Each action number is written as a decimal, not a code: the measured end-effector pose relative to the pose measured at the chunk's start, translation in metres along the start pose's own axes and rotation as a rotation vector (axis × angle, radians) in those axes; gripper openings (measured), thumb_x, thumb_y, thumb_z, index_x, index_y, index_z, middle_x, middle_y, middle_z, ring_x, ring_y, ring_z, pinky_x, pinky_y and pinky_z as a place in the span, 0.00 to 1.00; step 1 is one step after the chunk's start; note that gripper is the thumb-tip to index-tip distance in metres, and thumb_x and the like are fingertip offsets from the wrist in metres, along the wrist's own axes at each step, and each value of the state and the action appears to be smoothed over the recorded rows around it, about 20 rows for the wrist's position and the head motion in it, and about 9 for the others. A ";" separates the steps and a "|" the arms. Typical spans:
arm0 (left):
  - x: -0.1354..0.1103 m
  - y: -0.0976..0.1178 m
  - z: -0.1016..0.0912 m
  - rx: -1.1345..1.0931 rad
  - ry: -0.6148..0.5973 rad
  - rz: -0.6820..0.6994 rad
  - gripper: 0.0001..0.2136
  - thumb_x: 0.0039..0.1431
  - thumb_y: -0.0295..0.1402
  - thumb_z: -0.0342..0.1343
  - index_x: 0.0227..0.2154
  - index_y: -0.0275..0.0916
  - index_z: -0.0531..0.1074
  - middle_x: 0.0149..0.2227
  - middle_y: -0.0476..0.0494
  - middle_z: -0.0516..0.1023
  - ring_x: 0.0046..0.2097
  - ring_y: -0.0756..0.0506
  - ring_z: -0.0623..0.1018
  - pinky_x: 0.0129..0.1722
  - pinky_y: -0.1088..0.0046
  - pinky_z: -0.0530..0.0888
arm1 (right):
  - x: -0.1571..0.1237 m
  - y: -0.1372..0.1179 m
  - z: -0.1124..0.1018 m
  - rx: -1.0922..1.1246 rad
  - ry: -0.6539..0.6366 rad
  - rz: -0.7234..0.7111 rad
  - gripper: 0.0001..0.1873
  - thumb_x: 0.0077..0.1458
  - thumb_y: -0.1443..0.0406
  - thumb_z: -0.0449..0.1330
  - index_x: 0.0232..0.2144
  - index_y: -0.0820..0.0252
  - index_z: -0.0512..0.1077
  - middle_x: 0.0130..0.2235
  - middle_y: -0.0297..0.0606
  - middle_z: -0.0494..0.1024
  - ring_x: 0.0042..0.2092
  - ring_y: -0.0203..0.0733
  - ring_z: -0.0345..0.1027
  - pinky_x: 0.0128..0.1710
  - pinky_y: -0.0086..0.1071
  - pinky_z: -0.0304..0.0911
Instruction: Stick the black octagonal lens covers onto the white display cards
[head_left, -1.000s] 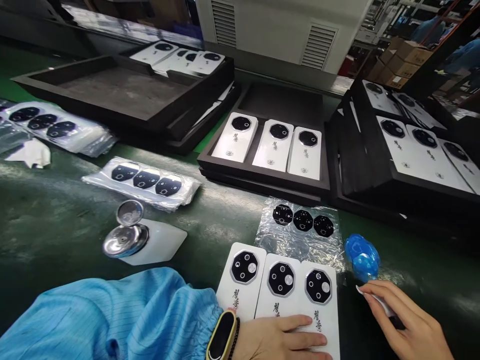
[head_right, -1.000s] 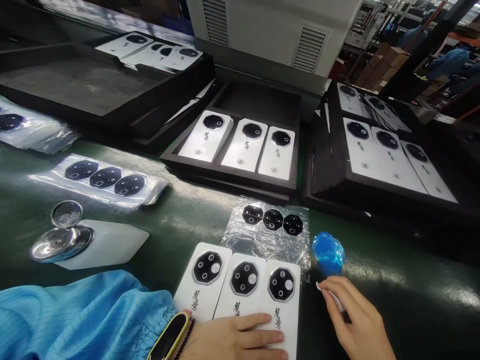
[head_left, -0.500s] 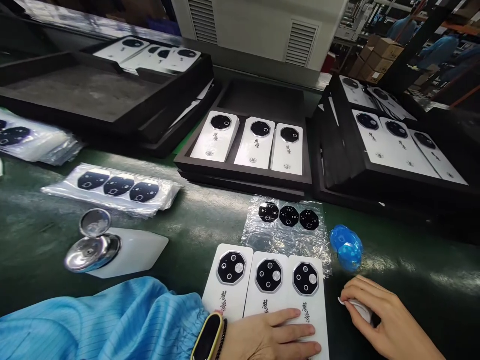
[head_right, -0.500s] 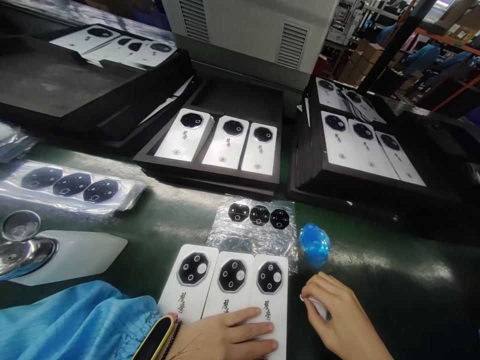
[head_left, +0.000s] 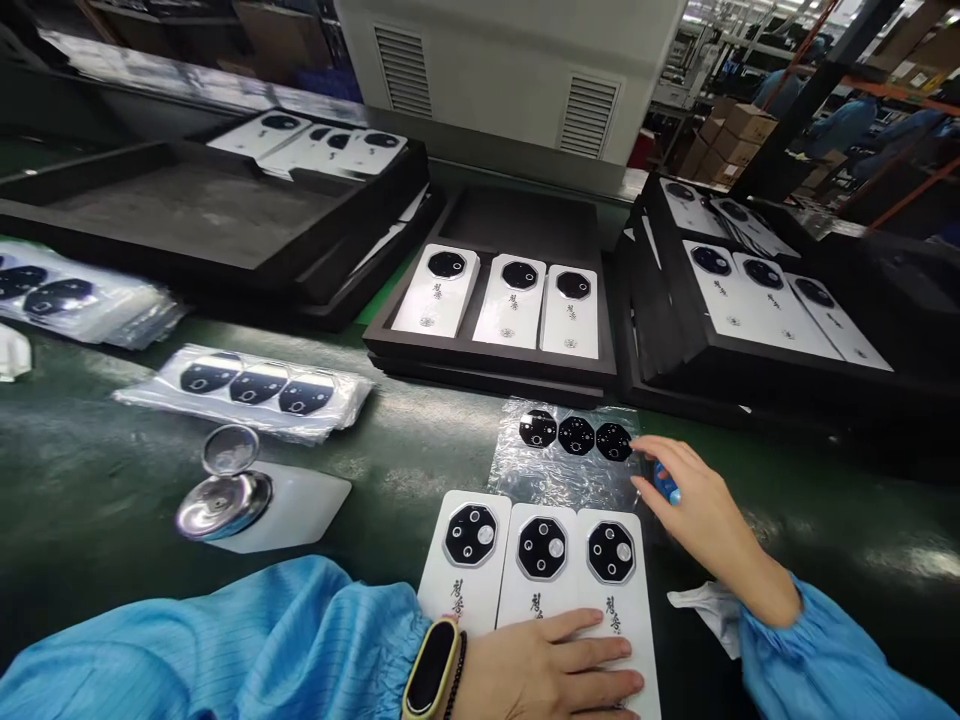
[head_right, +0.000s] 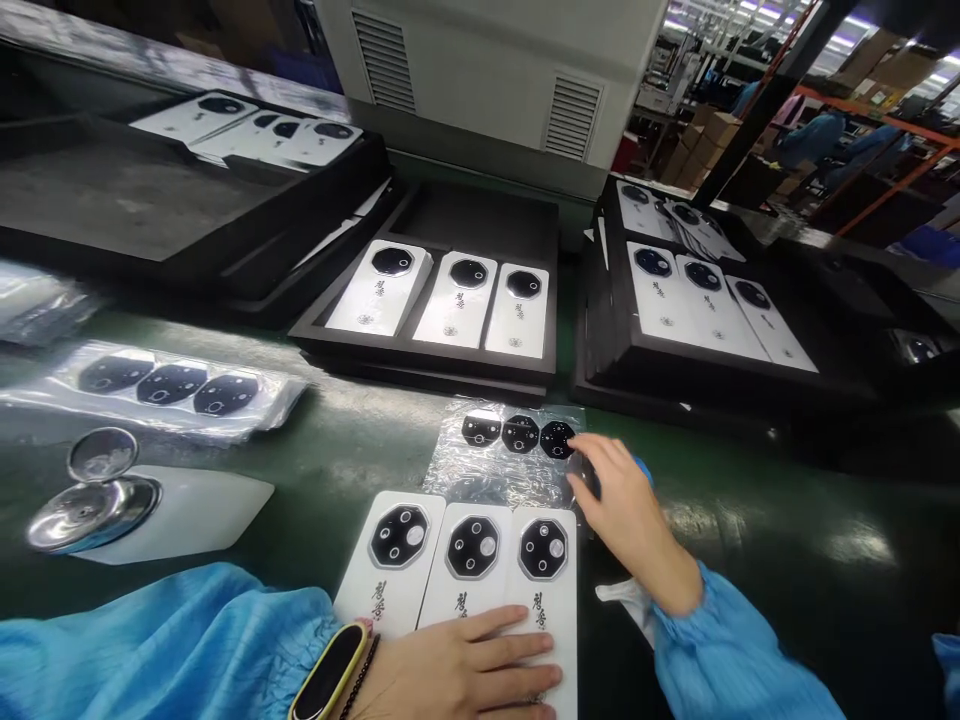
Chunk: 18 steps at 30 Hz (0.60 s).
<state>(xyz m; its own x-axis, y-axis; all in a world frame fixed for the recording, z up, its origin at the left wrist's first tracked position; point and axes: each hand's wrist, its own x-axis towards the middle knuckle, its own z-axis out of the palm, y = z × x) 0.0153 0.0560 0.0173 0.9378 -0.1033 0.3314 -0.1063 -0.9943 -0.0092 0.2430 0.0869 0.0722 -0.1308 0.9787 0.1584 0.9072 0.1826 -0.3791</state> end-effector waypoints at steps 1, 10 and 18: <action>0.000 0.000 0.000 0.007 0.004 0.002 0.19 0.62 0.41 0.48 0.55 0.47 0.66 0.58 0.57 0.66 0.61 0.48 0.63 0.61 0.71 0.62 | 0.009 -0.001 0.003 -0.013 -0.025 0.022 0.13 0.54 0.66 0.52 0.43 0.58 0.68 0.44 0.44 0.76 0.46 0.50 0.70 0.41 0.45 0.70; -0.002 -0.002 0.009 0.022 0.009 0.039 0.19 0.63 0.40 0.43 0.55 0.47 0.66 0.58 0.60 0.65 0.61 0.50 0.62 0.61 0.73 0.63 | 0.044 -0.003 0.016 -0.082 -0.110 0.110 0.16 0.48 0.67 0.60 0.42 0.58 0.68 0.42 0.44 0.75 0.45 0.54 0.70 0.41 0.47 0.69; 0.001 0.000 0.008 0.073 0.098 0.022 0.20 0.62 0.38 0.38 0.51 0.50 0.69 0.55 0.61 0.69 0.58 0.50 0.66 0.59 0.72 0.65 | 0.051 -0.010 0.008 -0.102 -0.173 0.152 0.15 0.45 0.70 0.62 0.39 0.58 0.71 0.41 0.41 0.73 0.43 0.50 0.71 0.42 0.42 0.69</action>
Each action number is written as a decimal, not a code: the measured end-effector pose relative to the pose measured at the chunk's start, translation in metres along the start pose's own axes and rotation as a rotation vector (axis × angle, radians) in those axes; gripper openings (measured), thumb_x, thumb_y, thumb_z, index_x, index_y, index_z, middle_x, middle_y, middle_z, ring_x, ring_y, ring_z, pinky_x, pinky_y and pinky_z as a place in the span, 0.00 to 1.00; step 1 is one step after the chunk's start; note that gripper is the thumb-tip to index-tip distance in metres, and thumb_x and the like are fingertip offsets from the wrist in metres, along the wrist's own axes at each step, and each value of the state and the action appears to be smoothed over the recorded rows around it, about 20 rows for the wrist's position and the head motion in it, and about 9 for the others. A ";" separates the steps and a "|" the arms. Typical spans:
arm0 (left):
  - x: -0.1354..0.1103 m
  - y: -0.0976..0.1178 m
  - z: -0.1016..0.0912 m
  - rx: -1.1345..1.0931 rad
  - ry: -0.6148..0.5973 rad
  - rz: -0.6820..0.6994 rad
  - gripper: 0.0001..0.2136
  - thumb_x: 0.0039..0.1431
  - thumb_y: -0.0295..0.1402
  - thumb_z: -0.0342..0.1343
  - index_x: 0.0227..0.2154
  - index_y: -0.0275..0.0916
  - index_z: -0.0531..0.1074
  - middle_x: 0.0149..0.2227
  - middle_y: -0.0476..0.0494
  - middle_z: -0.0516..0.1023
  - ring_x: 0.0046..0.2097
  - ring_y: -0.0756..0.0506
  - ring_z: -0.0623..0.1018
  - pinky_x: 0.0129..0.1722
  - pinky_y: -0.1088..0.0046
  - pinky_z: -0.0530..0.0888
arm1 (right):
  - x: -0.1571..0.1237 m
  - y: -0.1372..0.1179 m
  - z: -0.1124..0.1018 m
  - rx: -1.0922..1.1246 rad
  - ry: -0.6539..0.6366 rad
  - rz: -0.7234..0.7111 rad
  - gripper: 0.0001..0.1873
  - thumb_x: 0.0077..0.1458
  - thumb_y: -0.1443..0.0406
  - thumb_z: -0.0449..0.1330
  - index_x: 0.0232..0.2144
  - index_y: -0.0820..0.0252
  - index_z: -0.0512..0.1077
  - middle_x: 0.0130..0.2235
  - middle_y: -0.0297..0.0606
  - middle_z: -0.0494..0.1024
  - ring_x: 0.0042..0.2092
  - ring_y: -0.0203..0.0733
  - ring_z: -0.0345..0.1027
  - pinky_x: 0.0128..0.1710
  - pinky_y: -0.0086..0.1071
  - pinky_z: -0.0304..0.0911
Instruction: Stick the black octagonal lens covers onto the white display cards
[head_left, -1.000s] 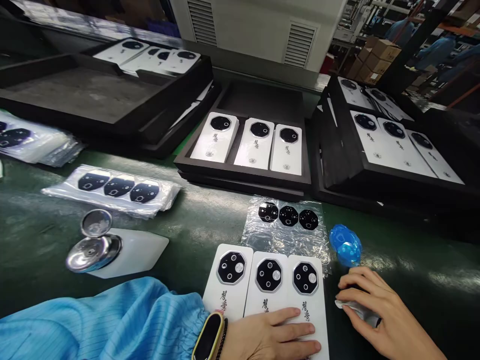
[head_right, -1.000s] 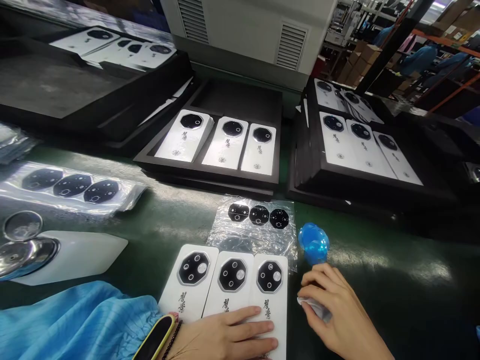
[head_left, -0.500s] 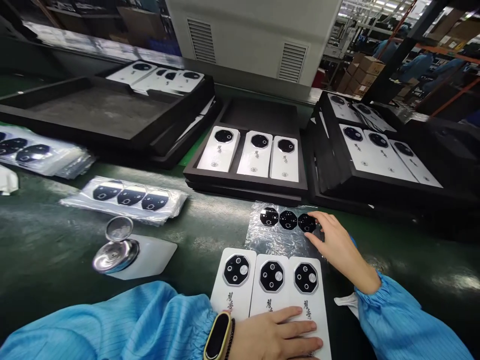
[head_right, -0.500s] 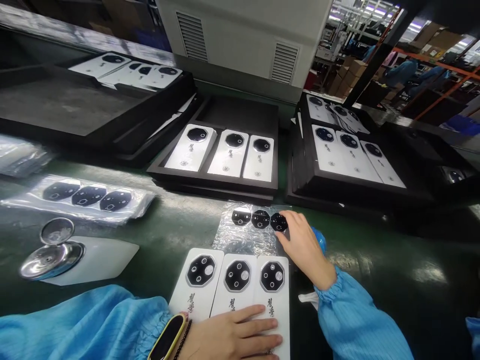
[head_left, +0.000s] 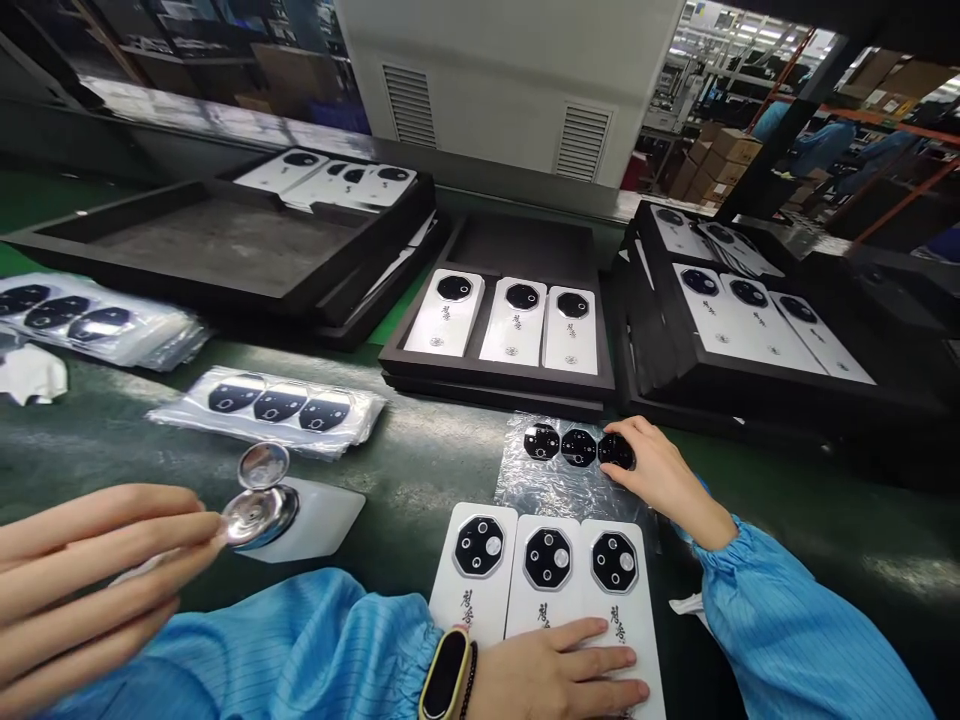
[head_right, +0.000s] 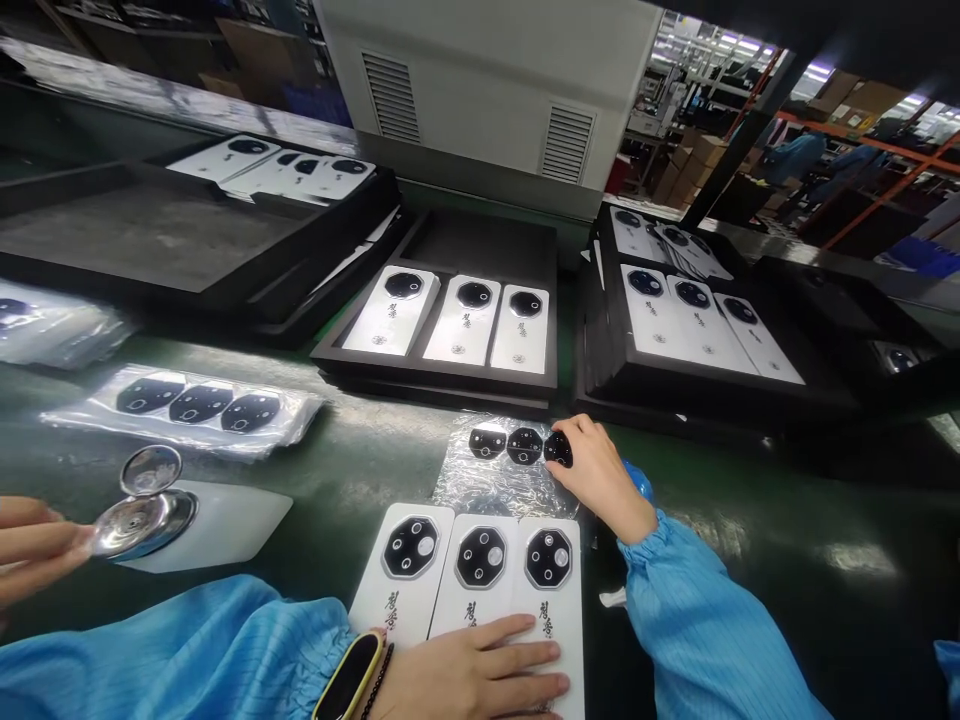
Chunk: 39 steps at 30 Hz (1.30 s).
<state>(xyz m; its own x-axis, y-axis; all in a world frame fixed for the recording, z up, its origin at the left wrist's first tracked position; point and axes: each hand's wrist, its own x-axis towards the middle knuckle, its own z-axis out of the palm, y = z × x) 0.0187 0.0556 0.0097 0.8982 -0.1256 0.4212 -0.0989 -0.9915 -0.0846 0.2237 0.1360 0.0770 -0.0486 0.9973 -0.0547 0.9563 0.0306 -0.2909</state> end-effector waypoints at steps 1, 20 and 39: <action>0.000 0.000 -0.001 -0.005 -0.009 -0.002 0.19 0.62 0.39 0.40 0.52 0.49 0.69 0.55 0.61 0.69 0.59 0.50 0.66 0.59 0.72 0.64 | -0.001 -0.001 -0.001 -0.002 -0.002 0.003 0.15 0.46 0.70 0.62 0.39 0.58 0.71 0.41 0.41 0.73 0.43 0.50 0.71 0.42 0.42 0.69; 0.009 -0.002 -0.026 -0.165 -0.113 -0.037 0.15 0.62 0.37 0.50 0.51 0.43 0.70 0.55 0.54 0.70 0.59 0.49 0.65 0.59 0.70 0.64 | -0.024 0.003 0.003 0.124 0.136 0.040 0.27 0.47 0.70 0.57 0.52 0.56 0.64 0.47 0.40 0.75 0.44 0.47 0.73 0.43 0.40 0.71; 0.057 -0.050 -0.060 -1.667 0.213 -1.193 0.14 0.45 0.42 0.59 0.21 0.37 0.63 0.11 0.61 0.56 0.13 0.57 0.56 0.14 0.81 0.54 | -0.110 0.001 -0.032 0.277 0.122 -0.611 0.42 0.60 0.71 0.48 0.65 0.50 0.24 0.53 0.41 0.73 0.58 0.43 0.62 0.47 0.41 0.70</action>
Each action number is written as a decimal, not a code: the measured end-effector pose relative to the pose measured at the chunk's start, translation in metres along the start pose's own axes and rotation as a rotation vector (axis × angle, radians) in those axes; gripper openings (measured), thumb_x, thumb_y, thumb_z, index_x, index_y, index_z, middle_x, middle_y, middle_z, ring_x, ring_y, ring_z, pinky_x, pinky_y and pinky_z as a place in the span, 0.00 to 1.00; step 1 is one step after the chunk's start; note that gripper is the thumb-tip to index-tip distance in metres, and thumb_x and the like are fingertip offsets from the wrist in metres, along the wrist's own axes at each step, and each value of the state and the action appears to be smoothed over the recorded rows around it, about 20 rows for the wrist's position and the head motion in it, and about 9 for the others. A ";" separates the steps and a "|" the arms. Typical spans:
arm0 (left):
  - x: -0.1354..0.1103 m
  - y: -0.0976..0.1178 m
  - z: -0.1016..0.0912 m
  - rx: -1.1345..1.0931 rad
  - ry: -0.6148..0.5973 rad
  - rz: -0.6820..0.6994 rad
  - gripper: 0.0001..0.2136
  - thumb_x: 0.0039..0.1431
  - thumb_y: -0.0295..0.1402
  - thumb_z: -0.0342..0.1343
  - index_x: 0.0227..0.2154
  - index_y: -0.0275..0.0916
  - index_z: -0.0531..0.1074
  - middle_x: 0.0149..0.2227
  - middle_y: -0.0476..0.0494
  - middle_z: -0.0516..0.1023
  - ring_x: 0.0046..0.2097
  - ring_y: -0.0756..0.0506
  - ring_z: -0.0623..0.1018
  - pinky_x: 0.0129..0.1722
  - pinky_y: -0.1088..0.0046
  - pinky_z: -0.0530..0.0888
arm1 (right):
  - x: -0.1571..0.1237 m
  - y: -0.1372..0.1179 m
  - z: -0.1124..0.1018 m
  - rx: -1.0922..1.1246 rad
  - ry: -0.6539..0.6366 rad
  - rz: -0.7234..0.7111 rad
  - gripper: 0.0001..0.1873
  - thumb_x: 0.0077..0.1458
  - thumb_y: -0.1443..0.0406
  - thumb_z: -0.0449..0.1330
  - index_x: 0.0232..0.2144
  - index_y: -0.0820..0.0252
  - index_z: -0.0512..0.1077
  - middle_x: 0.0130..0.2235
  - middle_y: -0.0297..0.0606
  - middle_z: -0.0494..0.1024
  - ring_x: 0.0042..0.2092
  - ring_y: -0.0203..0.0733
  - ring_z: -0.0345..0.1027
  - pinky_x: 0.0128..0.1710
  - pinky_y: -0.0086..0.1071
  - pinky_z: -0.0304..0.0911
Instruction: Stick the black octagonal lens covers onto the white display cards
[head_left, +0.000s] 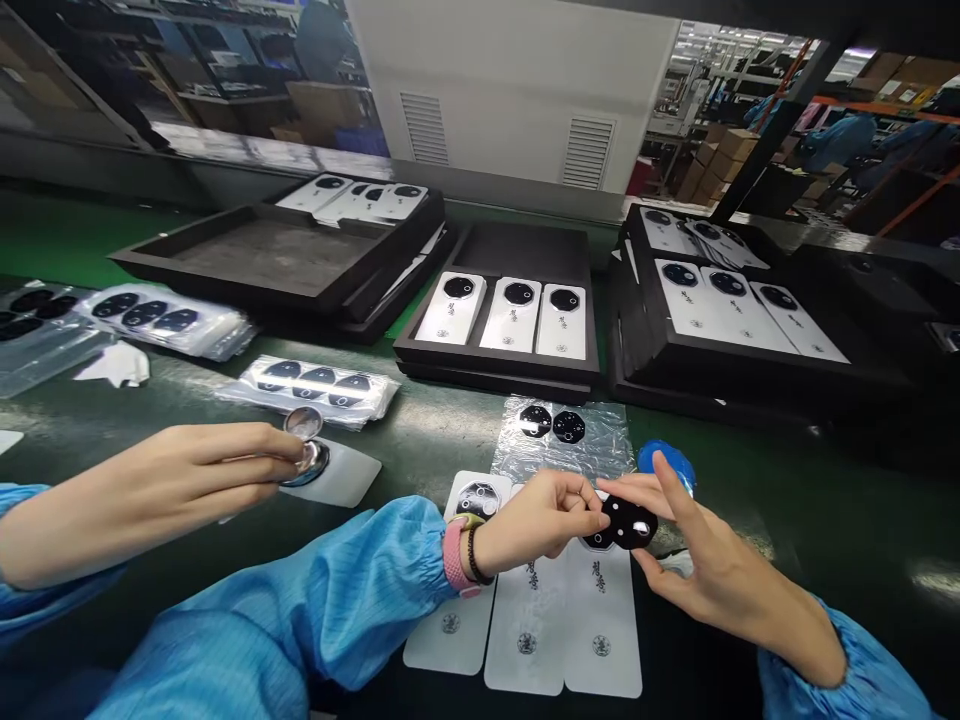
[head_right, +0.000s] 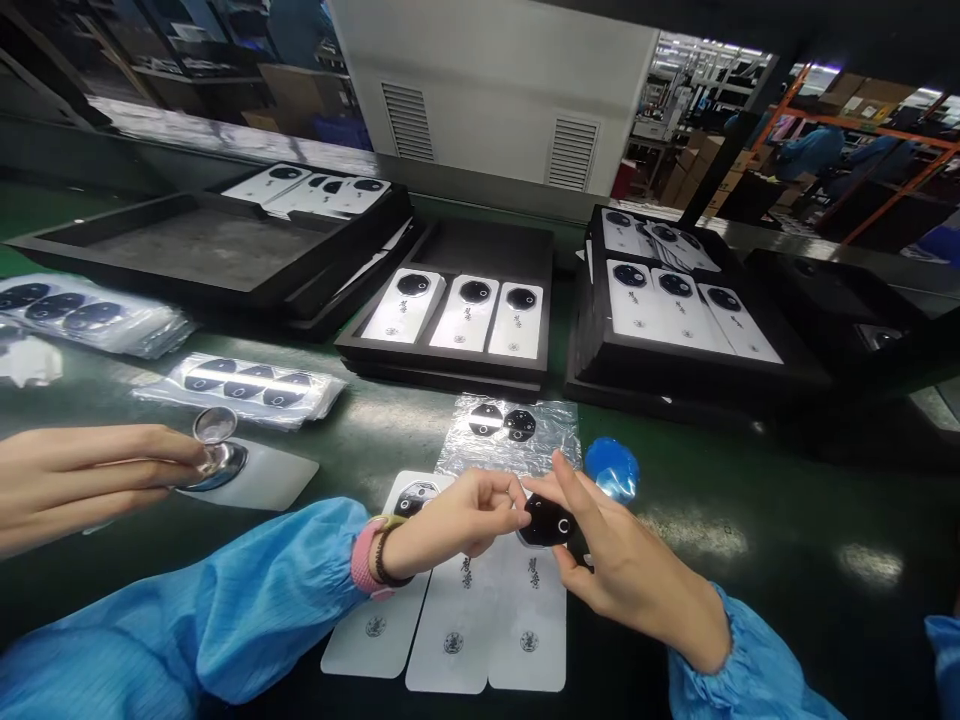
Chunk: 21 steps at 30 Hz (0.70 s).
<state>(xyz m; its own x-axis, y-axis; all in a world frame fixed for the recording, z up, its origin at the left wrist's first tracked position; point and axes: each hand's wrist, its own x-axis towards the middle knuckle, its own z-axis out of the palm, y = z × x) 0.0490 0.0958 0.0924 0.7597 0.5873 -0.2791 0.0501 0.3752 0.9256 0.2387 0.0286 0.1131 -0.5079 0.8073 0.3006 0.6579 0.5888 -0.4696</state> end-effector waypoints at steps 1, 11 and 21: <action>0.001 -0.001 0.001 0.006 0.004 -0.002 0.14 0.45 0.42 0.58 0.21 0.37 0.63 0.11 0.61 0.56 0.13 0.57 0.56 0.14 0.81 0.54 | -0.002 0.002 0.000 0.016 0.004 0.021 0.42 0.60 0.70 0.49 0.65 0.48 0.25 0.54 0.40 0.72 0.59 0.44 0.61 0.49 0.42 0.69; 0.004 -0.013 0.006 0.152 0.091 0.027 0.13 0.51 0.43 0.52 0.23 0.39 0.61 0.12 0.61 0.54 0.15 0.56 0.54 0.17 0.80 0.54 | 0.012 0.025 0.003 0.532 0.199 0.675 0.12 0.44 0.55 0.63 0.23 0.58 0.74 0.26 0.37 0.78 0.29 0.42 0.73 0.32 0.33 0.72; -0.022 -0.065 0.015 1.667 0.073 0.919 0.07 0.58 0.20 0.46 0.33 0.28 0.70 0.29 0.41 0.72 0.29 0.46 0.70 0.26 0.71 0.66 | 0.014 0.044 0.036 0.624 0.083 0.747 0.08 0.39 0.59 0.63 0.21 0.58 0.75 0.24 0.36 0.78 0.29 0.44 0.74 0.33 0.36 0.71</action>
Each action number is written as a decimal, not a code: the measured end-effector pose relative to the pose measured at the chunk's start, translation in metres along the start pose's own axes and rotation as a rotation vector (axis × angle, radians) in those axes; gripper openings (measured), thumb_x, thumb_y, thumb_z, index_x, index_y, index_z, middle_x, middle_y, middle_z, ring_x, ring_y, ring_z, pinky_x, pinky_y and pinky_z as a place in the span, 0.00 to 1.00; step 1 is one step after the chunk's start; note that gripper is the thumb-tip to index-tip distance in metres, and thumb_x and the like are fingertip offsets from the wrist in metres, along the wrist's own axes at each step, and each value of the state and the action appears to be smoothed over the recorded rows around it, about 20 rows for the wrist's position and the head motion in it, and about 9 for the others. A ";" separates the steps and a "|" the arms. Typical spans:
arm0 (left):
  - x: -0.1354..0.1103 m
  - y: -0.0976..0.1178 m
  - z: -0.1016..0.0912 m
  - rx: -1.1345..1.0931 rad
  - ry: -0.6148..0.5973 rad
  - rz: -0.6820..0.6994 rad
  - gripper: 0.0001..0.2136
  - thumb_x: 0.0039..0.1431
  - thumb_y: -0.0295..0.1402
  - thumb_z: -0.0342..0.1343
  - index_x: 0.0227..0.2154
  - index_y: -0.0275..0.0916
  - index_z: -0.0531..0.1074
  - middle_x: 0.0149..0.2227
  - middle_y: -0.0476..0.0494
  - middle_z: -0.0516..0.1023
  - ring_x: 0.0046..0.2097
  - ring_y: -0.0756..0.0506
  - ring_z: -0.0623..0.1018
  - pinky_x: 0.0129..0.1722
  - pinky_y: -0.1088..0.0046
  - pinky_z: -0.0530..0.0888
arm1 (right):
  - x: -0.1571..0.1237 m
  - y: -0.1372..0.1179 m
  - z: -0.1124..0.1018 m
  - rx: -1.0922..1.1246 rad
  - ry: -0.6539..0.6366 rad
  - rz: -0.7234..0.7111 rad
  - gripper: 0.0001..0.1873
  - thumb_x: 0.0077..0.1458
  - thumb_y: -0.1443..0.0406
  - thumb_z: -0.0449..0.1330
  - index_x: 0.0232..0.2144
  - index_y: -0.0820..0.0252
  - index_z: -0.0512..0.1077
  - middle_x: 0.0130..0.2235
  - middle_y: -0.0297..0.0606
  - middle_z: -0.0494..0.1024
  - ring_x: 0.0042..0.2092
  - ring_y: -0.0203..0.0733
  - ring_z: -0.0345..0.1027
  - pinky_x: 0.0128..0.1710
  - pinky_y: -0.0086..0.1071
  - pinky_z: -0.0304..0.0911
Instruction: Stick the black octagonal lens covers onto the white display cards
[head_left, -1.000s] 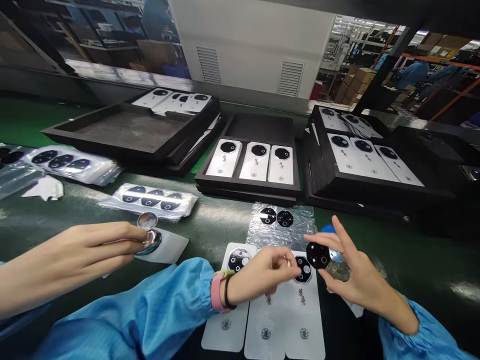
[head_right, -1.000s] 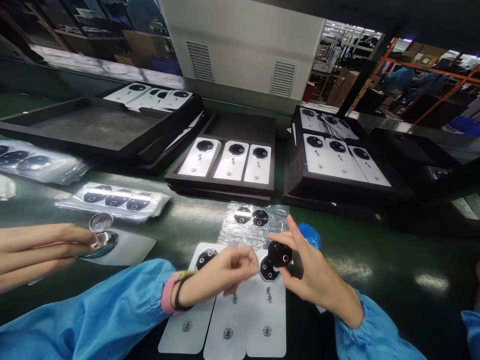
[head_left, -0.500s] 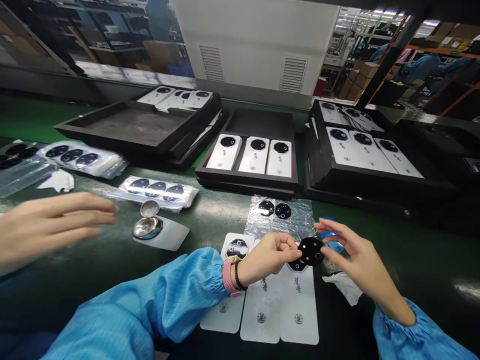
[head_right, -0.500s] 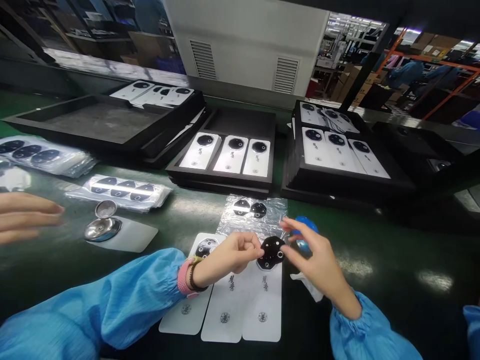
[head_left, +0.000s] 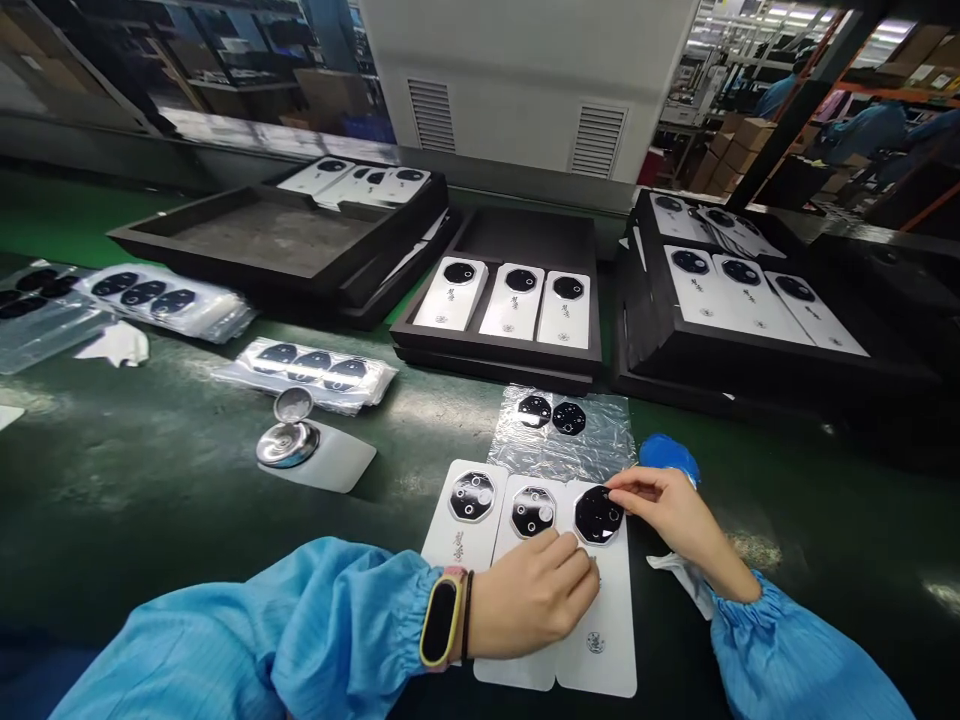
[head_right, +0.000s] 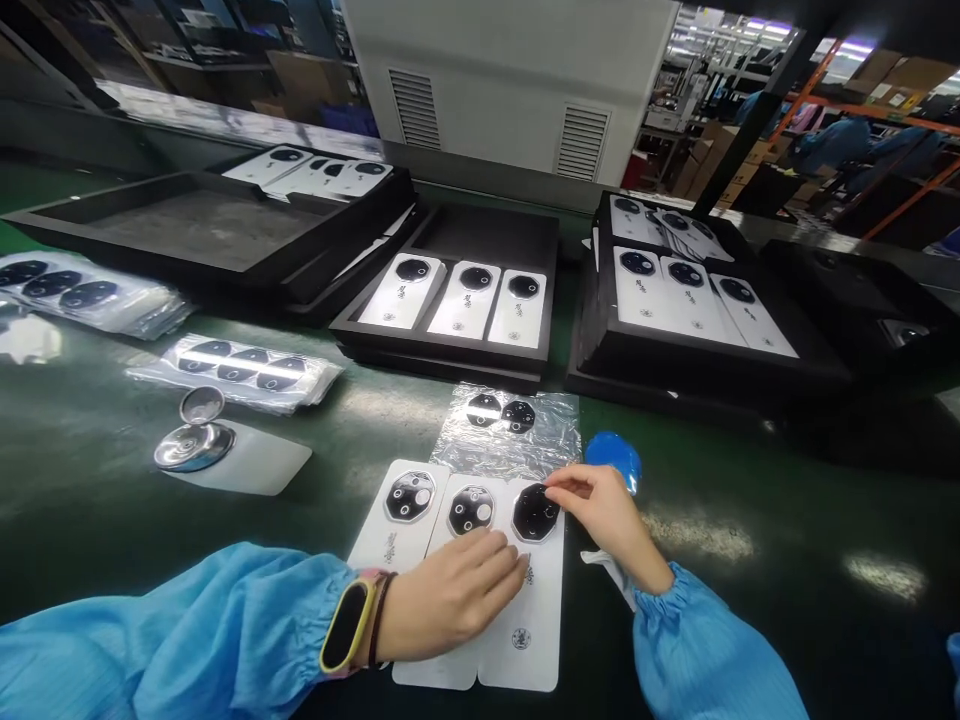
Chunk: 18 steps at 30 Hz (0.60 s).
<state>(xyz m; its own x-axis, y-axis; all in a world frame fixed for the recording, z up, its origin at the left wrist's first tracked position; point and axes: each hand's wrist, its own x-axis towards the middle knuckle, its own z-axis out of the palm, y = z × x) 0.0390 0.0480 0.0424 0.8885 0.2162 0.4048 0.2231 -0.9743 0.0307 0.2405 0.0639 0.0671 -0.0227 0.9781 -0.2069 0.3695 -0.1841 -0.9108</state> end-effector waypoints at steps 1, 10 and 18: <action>-0.002 0.002 0.002 0.049 0.023 0.023 0.08 0.58 0.20 0.46 0.35 0.26 0.70 0.31 0.39 0.72 0.30 0.45 0.71 0.27 0.70 0.68 | 0.000 0.002 0.002 -0.004 -0.006 0.000 0.07 0.40 0.60 0.63 0.21 0.58 0.76 0.24 0.36 0.79 0.29 0.44 0.74 0.33 0.36 0.71; -0.005 0.004 0.005 0.115 0.051 0.017 0.12 0.59 0.20 0.45 0.41 0.20 0.71 0.35 0.34 0.75 0.34 0.43 0.74 0.34 0.68 0.72 | 0.000 0.010 0.004 -0.011 -0.012 -0.010 0.07 0.42 0.61 0.62 0.24 0.57 0.79 0.28 0.38 0.81 0.31 0.45 0.76 0.33 0.35 0.72; -0.005 0.003 0.006 0.103 0.052 0.027 0.12 0.60 0.20 0.44 0.41 0.21 0.71 0.35 0.34 0.76 0.35 0.44 0.75 0.35 0.67 0.73 | 0.004 0.005 0.002 -0.109 -0.069 -0.073 0.07 0.44 0.63 0.60 0.23 0.55 0.79 0.28 0.36 0.82 0.31 0.44 0.76 0.33 0.34 0.73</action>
<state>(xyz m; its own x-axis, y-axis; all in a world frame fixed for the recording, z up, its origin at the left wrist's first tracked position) 0.0381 0.0441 0.0349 0.8735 0.1837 0.4509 0.2416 -0.9676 -0.0738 0.2403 0.0662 0.0609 -0.1156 0.9788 -0.1693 0.4633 -0.0976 -0.8808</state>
